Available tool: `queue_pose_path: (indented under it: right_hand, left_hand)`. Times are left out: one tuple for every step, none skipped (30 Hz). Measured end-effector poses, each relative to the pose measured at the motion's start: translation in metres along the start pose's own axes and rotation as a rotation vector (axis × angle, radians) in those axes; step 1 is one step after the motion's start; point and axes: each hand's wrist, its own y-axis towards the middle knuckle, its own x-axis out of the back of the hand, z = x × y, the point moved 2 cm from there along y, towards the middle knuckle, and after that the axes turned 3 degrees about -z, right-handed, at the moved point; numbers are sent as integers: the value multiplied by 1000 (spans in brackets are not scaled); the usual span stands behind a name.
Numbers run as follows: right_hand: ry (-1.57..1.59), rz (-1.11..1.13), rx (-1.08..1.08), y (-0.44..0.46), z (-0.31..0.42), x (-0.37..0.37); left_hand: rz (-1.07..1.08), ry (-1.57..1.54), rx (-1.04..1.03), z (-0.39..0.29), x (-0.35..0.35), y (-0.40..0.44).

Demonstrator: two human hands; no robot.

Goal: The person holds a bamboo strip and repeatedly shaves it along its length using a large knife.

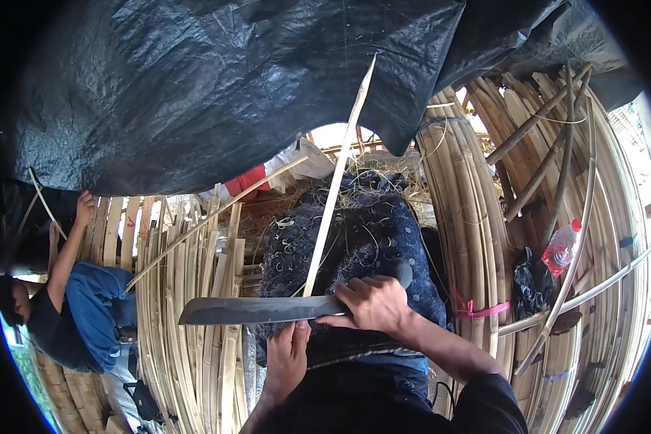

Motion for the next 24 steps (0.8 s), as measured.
queue_pose_path:
  right_hand:
    - [-22,-9,20,3,0,5]
    - [-46,-19,40,7,0,8]
    - [-78,-17,50,9,1,10]
    - [-78,-15,57,11,1,10]
    - [-78,-26,49,12,1,8]
    - [-75,-36,41,12,1,6]
    - [-71,-29,49,13,1,5]
    - [-70,-50,46,14,1,4]
    - [-68,-72,41,14,2,4]
    - [-63,-66,47,13,3,3]
    - [-60,-60,16,12,4,2]
    - [-59,-56,-13,12,4,1]
    - [-49,-41,-37,11,6,0]
    - [-49,-39,-30,9,8,-2]
    - [-34,-36,-25,6,10,-6]
    - [-20,-35,-24,3,11,-9]
    - [-24,-36,-21,1,9,-11]
    - [-26,-37,-23,1,7,-8]
    - [-66,-50,0,3,3,-5]
    - [-104,-61,25,5,1,-2]
    - [-106,-68,23,6,0,-3]
    - [-103,-64,24,6,0,-1]
    - [-127,-68,33,7,-1,1]
    - [-150,-73,46,10,-3,3]
  left_hand:
    - [-5,-14,6,-3,2,2]
    - [-10,-29,10,-6,4,4]
    - [-14,-30,8,-8,5,7]
    - [-3,-37,29,-10,6,9]
    - [7,-46,54,-12,6,9]
    - [0,-49,63,-13,7,10]
    - [9,-42,81,-13,7,11]
    - [20,-35,99,-13,7,11]
    - [14,-37,109,-13,7,12]
    - [13,-31,94,-13,6,14]
    - [12,-26,75,-11,5,16]
    - [4,-26,75,-8,5,18]
    - [-7,-5,64,-4,2,20]
    - [-16,17,54,0,-1,22]
    - [-19,15,55,8,-3,22]
    - [-85,62,-45,12,-3,24]
    - [-150,107,-147,13,-3,24]
    - [-148,107,-149,15,-4,23]
    - [-118,82,-120,9,-3,23]
    - [-90,57,-87,5,-3,22]
    - [-92,55,-82,3,-2,21]
    - [-95,59,-85,2,-2,19]
    - [-101,64,-94,0,0,20]
    - [-108,65,-93,-4,1,21]
